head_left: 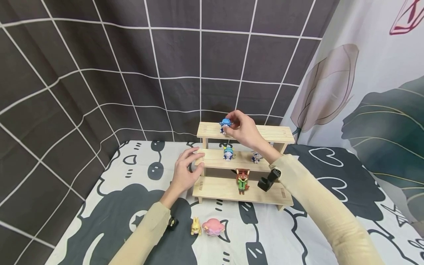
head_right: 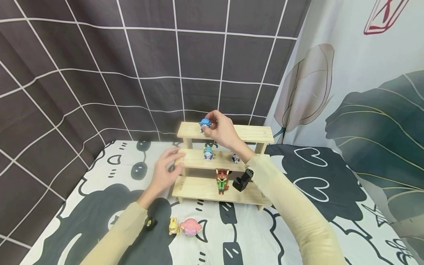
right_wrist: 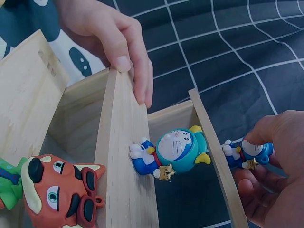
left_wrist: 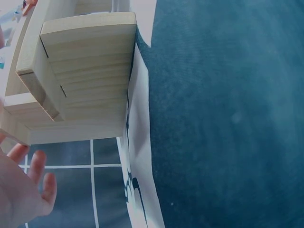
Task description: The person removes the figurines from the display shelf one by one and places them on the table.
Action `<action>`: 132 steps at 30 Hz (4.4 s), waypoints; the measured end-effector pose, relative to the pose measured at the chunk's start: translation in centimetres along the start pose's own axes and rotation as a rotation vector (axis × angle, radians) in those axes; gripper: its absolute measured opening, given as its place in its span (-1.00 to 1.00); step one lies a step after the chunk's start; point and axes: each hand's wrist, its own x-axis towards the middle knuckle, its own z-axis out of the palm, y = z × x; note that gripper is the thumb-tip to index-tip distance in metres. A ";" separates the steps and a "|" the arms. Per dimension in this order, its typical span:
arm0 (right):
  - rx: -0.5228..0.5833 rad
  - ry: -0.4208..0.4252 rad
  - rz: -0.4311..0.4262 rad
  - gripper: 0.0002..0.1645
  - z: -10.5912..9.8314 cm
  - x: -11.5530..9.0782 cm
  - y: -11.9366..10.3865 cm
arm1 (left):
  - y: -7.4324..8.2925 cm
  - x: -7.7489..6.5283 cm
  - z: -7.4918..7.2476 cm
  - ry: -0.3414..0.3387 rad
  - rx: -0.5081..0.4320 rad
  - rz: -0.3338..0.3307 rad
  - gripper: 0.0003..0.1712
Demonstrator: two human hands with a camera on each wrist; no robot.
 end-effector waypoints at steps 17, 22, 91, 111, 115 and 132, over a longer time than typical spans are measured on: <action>0.003 0.004 -0.022 -0.64 -1.1 -1.8 -0.5 | 0.1 0.0 0.1 0.010 0.002 0.008 -0.65; 0.004 0.006 -0.047 -0.64 -1.5 -2.6 -1.1 | 0.0 0.0 0.0 0.007 0.005 0.007 -0.65; 0.054 -0.042 -0.121 -0.64 -0.4 -10.9 -1.5 | 0.1 0.0 0.0 -0.006 -0.001 -0.006 -0.65; 0.082 -0.065 -0.112 -0.60 0.3 -12.8 -1.3 | -0.1 -0.1 0.0 -0.006 -0.006 -0.008 -0.66; 0.082 -0.061 -0.125 -0.59 0.5 -13.1 -1.2 | -0.1 -0.1 0.0 0.001 -0.004 0.003 -0.66; 0.043 -0.057 -0.082 -0.62 0.7 -14.6 -1.1 | 0.1 0.1 0.0 -0.004 -0.016 -0.001 -0.65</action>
